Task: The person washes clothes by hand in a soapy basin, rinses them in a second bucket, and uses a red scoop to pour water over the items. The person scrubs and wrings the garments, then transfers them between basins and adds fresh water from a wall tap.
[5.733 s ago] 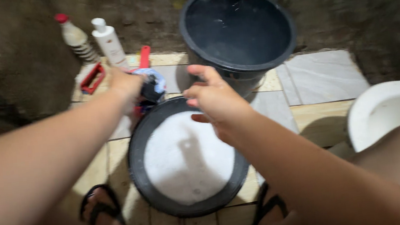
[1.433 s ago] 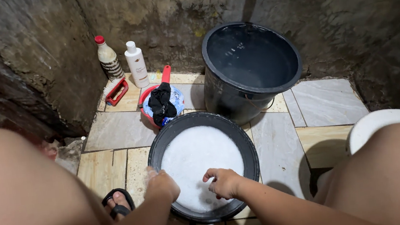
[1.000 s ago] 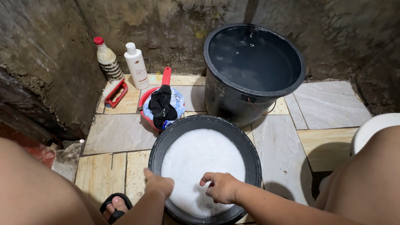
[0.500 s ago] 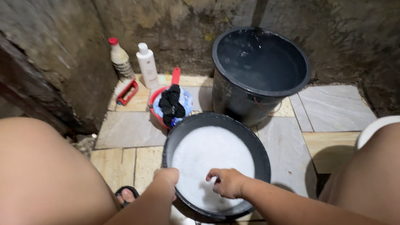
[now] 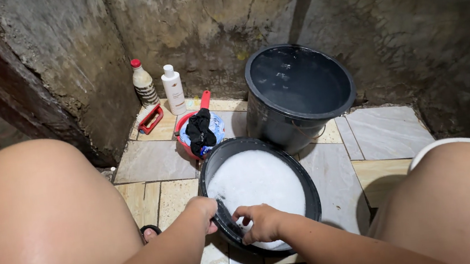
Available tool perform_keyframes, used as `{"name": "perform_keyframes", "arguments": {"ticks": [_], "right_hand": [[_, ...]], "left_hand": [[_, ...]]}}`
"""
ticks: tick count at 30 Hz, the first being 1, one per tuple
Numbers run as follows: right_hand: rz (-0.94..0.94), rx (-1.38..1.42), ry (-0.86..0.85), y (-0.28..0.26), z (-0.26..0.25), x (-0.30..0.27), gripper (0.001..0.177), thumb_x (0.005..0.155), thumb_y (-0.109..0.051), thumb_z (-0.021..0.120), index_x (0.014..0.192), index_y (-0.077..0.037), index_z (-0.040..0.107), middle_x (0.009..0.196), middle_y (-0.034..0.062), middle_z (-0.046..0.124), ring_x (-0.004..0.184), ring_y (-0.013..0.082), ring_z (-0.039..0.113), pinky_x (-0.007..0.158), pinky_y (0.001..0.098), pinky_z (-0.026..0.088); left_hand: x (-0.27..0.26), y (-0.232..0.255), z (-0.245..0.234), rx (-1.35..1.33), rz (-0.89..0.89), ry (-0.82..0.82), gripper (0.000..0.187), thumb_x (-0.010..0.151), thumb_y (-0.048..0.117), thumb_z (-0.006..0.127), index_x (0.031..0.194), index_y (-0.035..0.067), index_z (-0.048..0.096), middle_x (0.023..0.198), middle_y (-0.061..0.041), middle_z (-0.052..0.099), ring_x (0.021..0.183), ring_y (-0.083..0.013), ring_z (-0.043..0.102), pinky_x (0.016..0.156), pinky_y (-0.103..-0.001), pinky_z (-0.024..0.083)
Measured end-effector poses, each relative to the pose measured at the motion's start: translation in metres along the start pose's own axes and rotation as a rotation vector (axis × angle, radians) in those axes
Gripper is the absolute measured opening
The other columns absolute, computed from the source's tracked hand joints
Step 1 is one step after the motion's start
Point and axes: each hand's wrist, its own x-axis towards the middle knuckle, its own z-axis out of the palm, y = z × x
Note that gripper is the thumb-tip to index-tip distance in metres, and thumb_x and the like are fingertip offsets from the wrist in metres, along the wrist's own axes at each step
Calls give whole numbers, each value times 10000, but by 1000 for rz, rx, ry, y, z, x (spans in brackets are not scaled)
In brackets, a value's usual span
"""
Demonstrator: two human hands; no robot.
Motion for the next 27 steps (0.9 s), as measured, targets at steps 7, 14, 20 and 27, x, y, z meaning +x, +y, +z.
{"name": "perform_keyframes", "arguments": {"ticks": [7, 14, 20, 27], "right_hand": [[-22, -92, -46, -11, 5, -11, 756, 778, -269, 815, 1474, -309, 525, 1396, 92, 621, 1216, 305, 635, 1048, 367, 496], [27, -139, -32, -17, -1, -19, 836, 803, -300, 815, 1541, -263, 423, 1377, 130, 627, 1227, 314, 625, 1059, 365, 485], [72, -153, -35, -20, -3, -22, 881, 828, -322, 808, 1575, -228, 350, 1378, 174, 606, 1275, 334, 589, 1087, 389, 465], [68, -210, -41, -19, -3, -22, 919, 854, -318, 787, 1605, -242, 264, 1363, 199, 597, 1271, 356, 582, 1096, 398, 460]], "left_hand": [[-13, 0, 6, 81, 18, -47, 165, 940, 110, 616, 1056, 46, 716, 818, -136, 734, 638, -240, 711, 522, -354, 599], [-15, -2, 20, 122, 20, -113, 225, 984, 197, 580, 1071, 32, 706, 827, -145, 748, 629, -234, 733, 497, -329, 617], [-45, 3, 21, 69, 66, -144, 305, 989, 259, 620, 1126, -6, 681, 860, -164, 746, 652, -269, 746, 539, -369, 652], [-90, 16, 18, 84, 99, -114, 319, 968, 186, 649, 1130, -87, 676, 879, -226, 759, 652, -313, 770, 514, -381, 661]]}}
